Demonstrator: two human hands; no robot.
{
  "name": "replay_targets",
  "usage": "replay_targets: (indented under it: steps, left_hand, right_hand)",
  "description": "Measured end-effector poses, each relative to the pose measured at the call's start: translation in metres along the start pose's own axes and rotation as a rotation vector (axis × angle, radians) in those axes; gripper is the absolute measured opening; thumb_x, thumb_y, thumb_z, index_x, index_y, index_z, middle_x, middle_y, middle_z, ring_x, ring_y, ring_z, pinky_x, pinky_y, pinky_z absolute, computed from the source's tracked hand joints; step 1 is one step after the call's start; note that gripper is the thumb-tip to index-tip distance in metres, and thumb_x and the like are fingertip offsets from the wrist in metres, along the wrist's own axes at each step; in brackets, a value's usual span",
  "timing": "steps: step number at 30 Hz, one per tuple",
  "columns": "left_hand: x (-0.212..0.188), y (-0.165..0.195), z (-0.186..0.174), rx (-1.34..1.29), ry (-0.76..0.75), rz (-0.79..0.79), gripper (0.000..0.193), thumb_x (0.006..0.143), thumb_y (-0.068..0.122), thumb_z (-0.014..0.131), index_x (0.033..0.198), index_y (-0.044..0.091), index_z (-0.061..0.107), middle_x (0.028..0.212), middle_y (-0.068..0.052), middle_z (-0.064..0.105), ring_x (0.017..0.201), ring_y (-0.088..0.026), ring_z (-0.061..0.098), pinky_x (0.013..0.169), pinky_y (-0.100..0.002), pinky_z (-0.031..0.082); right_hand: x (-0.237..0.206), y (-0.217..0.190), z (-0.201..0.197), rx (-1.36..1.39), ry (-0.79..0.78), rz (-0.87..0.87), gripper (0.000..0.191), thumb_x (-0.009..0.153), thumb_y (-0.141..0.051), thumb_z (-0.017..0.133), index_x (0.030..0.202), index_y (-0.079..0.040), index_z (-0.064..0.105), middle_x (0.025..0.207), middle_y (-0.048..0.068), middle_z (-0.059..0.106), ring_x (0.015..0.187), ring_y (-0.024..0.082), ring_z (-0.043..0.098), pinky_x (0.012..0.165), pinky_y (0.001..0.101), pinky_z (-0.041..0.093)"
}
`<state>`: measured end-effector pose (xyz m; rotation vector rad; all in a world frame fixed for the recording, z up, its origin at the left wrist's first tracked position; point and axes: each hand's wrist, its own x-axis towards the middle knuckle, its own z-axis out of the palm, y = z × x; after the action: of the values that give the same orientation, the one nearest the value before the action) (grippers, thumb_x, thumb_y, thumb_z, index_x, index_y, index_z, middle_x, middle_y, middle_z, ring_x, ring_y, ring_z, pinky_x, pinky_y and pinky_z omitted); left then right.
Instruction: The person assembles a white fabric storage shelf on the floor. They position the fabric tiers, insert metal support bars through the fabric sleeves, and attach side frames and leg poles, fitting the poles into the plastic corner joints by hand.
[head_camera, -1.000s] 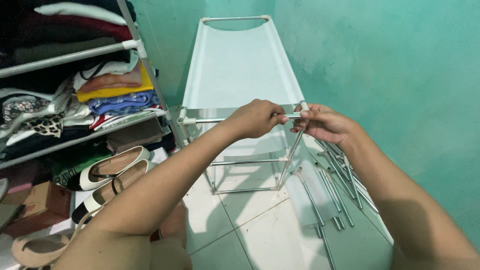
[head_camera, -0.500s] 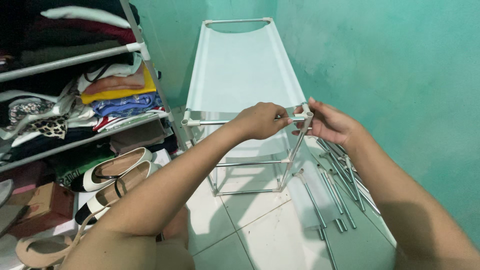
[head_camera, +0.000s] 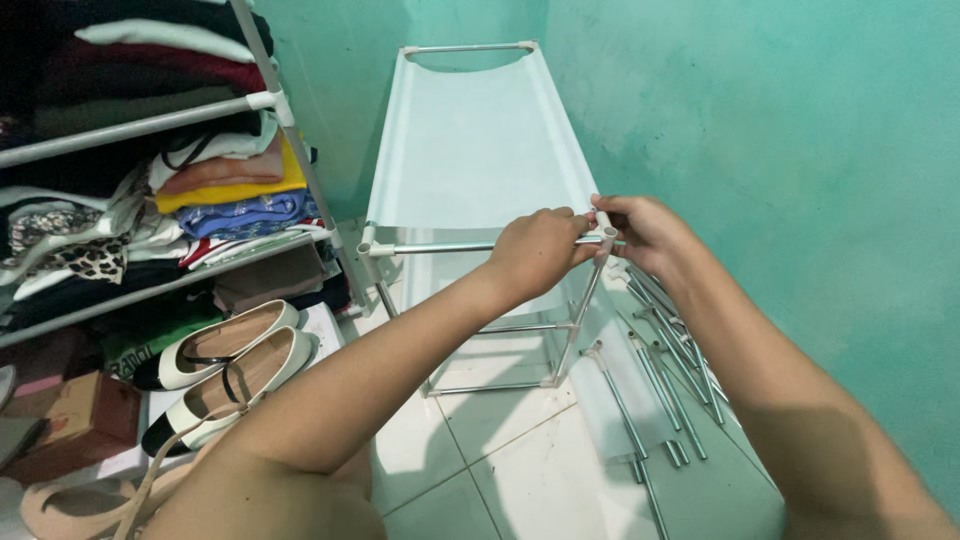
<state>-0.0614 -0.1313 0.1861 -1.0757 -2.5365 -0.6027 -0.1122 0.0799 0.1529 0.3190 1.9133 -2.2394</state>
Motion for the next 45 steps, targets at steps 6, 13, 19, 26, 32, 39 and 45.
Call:
replay_targets:
  steps: [6,13,19,26,32,39,45]
  left_hand:
    - [-0.006,-0.008,0.004,0.012,0.085,0.090,0.036,0.093,0.038,0.069,0.114,0.009,0.072,0.094,-0.009,0.070,0.090,-0.030,0.068,0.072,-0.045,0.056]
    - [-0.006,-0.009,0.001,0.026,0.090,0.148,0.031,0.092,0.035,0.069,0.105,0.007,0.072,0.093,-0.009,0.070,0.090,-0.030,0.068,0.074,-0.045,0.056]
    - [-0.006,-0.008,-0.001,0.025,0.058,0.156,0.028,0.093,0.033,0.069,0.100,0.007,0.073,0.091,-0.009,0.072,0.090,-0.030,0.068,0.074,-0.046,0.056]
    - [-0.005,-0.008,0.000,0.014,0.047,0.172,0.027,0.094,0.032,0.068,0.099,0.006,0.073,0.092,-0.010,0.072,0.092,-0.030,0.068,0.074,-0.045,0.056]
    - [-0.003,-0.007,-0.002,0.026,0.042,0.190,0.028,0.094,0.032,0.068,0.095,0.005,0.071,0.091,-0.009,0.072,0.093,-0.030,0.068,0.076,-0.046,0.056]
    - [-0.004,-0.004,-0.006,0.010,0.023,0.192,0.024,0.091,0.029,0.072,0.096,0.005,0.072,0.093,-0.009,0.071,0.093,-0.030,0.068,0.077,-0.045,0.055]
    - [-0.001,-0.005,-0.005,0.013,0.028,0.211,0.025,0.090,0.028,0.072,0.098,0.004,0.071,0.095,-0.008,0.071,0.094,-0.031,0.068,0.077,-0.045,0.055]
  right_hand:
    - [0.007,0.003,0.005,0.039,0.020,-0.017,0.015,0.095,-0.019,0.065,0.101,-0.006,0.069,0.089,0.005,0.070,0.084,0.017,0.064,0.075,0.0378,0.050]
    - [0.010,0.004,0.008,0.082,0.018,-0.053,0.016,0.095,-0.014,0.065,0.104,-0.001,0.068,0.087,0.008,0.070,0.077,0.018,0.065,0.072,0.0363,0.053]
    - [0.008,0.002,0.011,0.072,0.033,-0.068,0.017,0.095,-0.014,0.065,0.102,0.001,0.068,0.085,0.009,0.069,0.075,0.018,0.065,0.069,0.0373,0.052]
    - [0.015,0.007,0.008,0.121,0.035,-0.079,0.016,0.094,-0.012,0.068,0.099,0.003,0.066,0.084,0.011,0.068,0.074,0.020,0.064,0.068,0.0379,0.051]
    - [0.019,0.006,0.005,0.125,0.039,-0.095,0.016,0.094,-0.011,0.067,0.100,0.004,0.068,0.084,0.012,0.070,0.075,0.020,0.065,0.073,0.0346,0.053]
    - [0.023,0.006,0.005,0.145,0.053,-0.079,0.016,0.095,-0.011,0.067,0.100,0.005,0.066,0.085,0.013,0.069,0.075,0.020,0.065,0.072,0.0347,0.054]
    - [0.025,0.005,0.005,0.164,0.052,-0.079,0.016,0.095,-0.011,0.067,0.098,0.005,0.066,0.085,0.013,0.068,0.074,0.020,0.064,0.070,0.0353,0.054]
